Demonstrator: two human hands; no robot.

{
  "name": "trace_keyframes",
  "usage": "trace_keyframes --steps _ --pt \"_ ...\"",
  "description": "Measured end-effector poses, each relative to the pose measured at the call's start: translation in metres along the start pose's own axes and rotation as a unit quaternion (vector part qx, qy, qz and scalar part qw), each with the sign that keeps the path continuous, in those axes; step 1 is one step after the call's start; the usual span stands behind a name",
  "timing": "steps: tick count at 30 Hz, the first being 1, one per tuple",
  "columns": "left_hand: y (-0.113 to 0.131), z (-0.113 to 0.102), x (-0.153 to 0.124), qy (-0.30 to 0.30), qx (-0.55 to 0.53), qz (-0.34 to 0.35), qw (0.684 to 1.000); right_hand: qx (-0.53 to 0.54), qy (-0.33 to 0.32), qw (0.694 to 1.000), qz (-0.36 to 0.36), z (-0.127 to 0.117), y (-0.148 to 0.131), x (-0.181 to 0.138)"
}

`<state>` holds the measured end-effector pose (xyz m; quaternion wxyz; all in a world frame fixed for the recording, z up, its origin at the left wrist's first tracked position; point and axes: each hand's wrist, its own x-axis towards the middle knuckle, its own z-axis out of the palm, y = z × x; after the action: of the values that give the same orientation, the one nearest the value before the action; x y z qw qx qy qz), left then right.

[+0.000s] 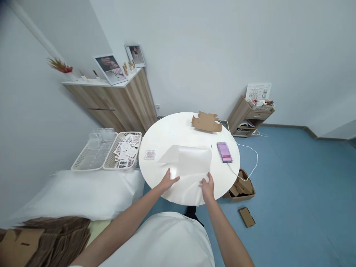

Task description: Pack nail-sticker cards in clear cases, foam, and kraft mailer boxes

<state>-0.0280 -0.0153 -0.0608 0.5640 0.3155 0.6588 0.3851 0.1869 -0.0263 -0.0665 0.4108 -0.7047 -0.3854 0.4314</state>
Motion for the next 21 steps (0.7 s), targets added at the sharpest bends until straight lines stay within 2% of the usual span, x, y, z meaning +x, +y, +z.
trace_keyframes --steps 2,4,7,10,13,16,19,21 --pt "-0.017 0.019 -0.002 -0.016 0.042 -0.014 0.999 0.019 -0.034 0.999 0.028 -0.001 0.017 0.002" --pt "-0.027 0.031 -0.003 0.01 0.071 -0.007 0.997 0.023 -0.072 0.997 0.031 -0.005 0.027 0.006" --pt "-0.028 0.037 -0.001 0.062 0.1 -0.012 0.993 0.036 -0.134 0.99 0.02 -0.018 0.029 0.02" --pt "-0.028 0.037 -0.001 0.066 0.107 -0.003 0.992 0.069 -0.161 0.984 0.027 -0.03 0.019 0.047" --pt "-0.031 0.034 -0.006 0.042 0.094 0.003 0.995 0.139 -0.208 0.967 0.047 -0.032 -0.005 0.086" --pt "-0.034 0.032 -0.013 0.027 0.11 -0.021 0.993 0.18 -0.234 0.955 0.029 -0.026 -0.041 0.129" --pt "-0.032 0.032 -0.016 0.028 0.131 -0.012 0.991 0.143 -0.272 0.952 -0.005 -0.013 -0.086 0.16" --pt "-0.028 0.033 -0.016 0.04 0.137 0.018 0.99 0.102 -0.303 0.945 -0.068 -0.006 -0.116 0.168"
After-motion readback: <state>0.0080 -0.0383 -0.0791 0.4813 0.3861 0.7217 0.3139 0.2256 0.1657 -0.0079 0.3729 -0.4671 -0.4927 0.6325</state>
